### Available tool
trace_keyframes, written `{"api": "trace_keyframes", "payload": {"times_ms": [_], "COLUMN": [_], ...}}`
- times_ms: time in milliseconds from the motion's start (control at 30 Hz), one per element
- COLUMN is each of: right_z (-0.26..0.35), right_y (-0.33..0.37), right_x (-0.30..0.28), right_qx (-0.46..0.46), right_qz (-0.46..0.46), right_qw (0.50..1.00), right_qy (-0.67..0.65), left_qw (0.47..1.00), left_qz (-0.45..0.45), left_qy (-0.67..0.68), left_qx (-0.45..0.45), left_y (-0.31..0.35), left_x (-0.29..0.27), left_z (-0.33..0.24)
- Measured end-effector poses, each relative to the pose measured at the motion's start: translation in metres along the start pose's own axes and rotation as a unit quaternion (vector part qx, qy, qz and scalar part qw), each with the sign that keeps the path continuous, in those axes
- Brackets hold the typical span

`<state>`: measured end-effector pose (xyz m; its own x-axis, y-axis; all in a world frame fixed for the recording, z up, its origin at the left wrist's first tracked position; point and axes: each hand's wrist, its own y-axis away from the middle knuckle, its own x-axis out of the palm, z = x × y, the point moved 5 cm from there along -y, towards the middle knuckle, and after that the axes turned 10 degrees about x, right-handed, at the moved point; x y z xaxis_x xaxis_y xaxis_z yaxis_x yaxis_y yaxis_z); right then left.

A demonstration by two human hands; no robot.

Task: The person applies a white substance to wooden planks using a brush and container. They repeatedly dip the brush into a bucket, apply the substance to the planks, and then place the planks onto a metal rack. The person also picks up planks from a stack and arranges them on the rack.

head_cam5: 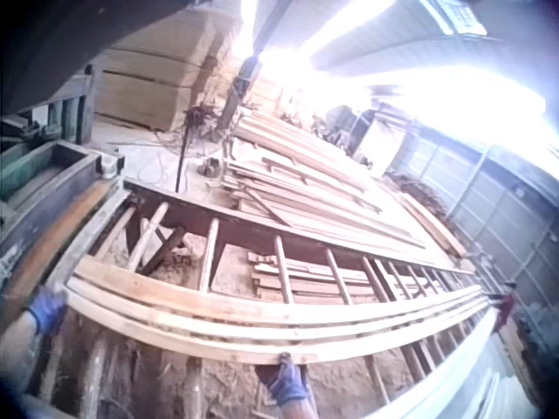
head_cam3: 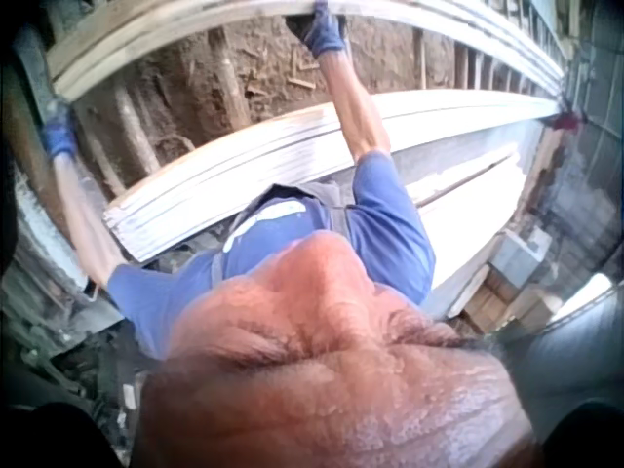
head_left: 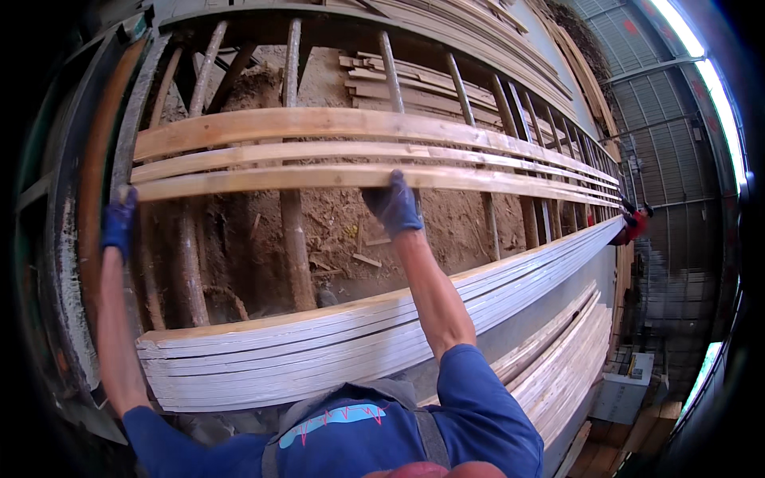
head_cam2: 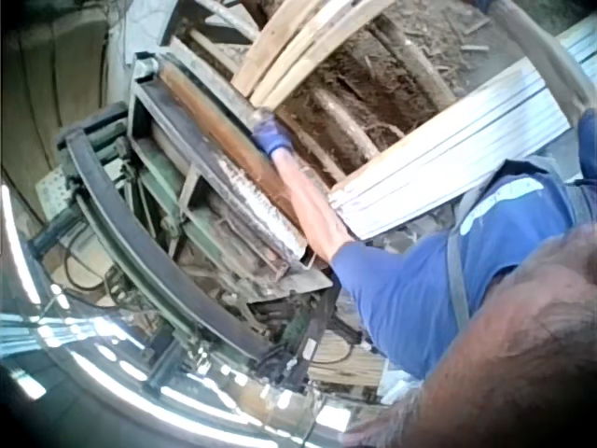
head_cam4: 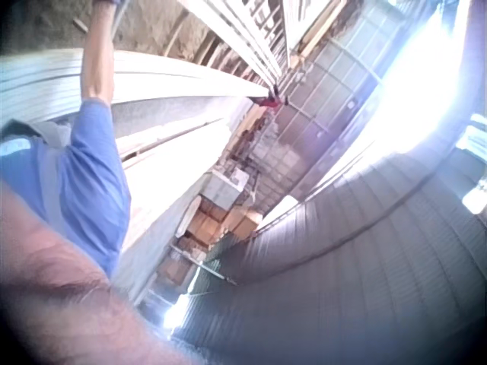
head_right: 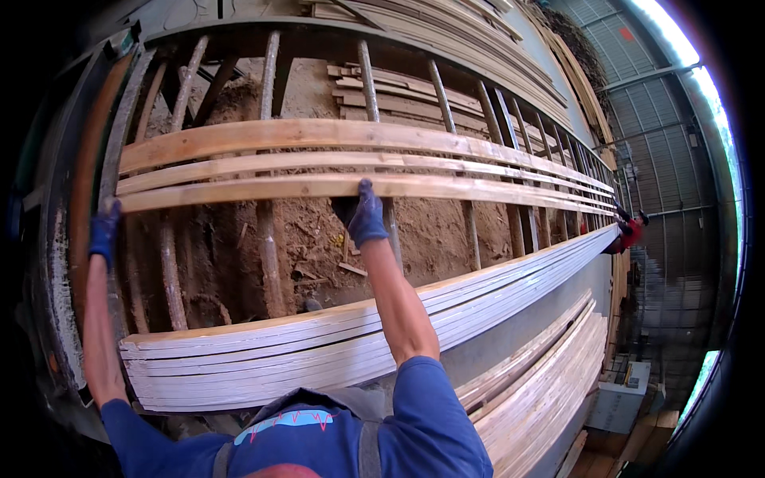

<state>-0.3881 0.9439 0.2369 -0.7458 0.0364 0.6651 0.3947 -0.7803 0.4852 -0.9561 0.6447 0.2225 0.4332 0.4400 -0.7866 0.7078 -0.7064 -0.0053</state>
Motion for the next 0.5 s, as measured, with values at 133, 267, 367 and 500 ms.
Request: {"api": "trace_keyframes", "payload": {"times_ms": [133, 267, 367, 500], "right_z": [-0.018, -0.022, -0.017, -0.011], "right_y": [0.021, 0.037, 0.086, 0.077], "right_x": [-0.002, -0.064, -0.088, -0.105], "right_qx": [0.051, 0.127, 0.208, 0.303], "right_qz": [-0.061, -0.036, -0.117, -0.086], "right_qw": [0.996, 0.99, 0.97, 0.94], "right_qy": [-0.045, -0.041, 0.04, 0.132], "left_qw": [0.993, 0.998, 0.993, 0.997], "left_qz": [0.036, 0.015, 0.077, 0.071], "left_qy": [0.102, -0.05, -0.093, -0.031], "left_qx": [-0.043, 0.047, 0.001, 0.011], "left_y": [0.054, 0.118, 0.149, 0.146], "left_x": [-0.01, -0.043, -0.066, -0.051], "left_z": [0.004, -0.043, -0.07, -0.05]}}
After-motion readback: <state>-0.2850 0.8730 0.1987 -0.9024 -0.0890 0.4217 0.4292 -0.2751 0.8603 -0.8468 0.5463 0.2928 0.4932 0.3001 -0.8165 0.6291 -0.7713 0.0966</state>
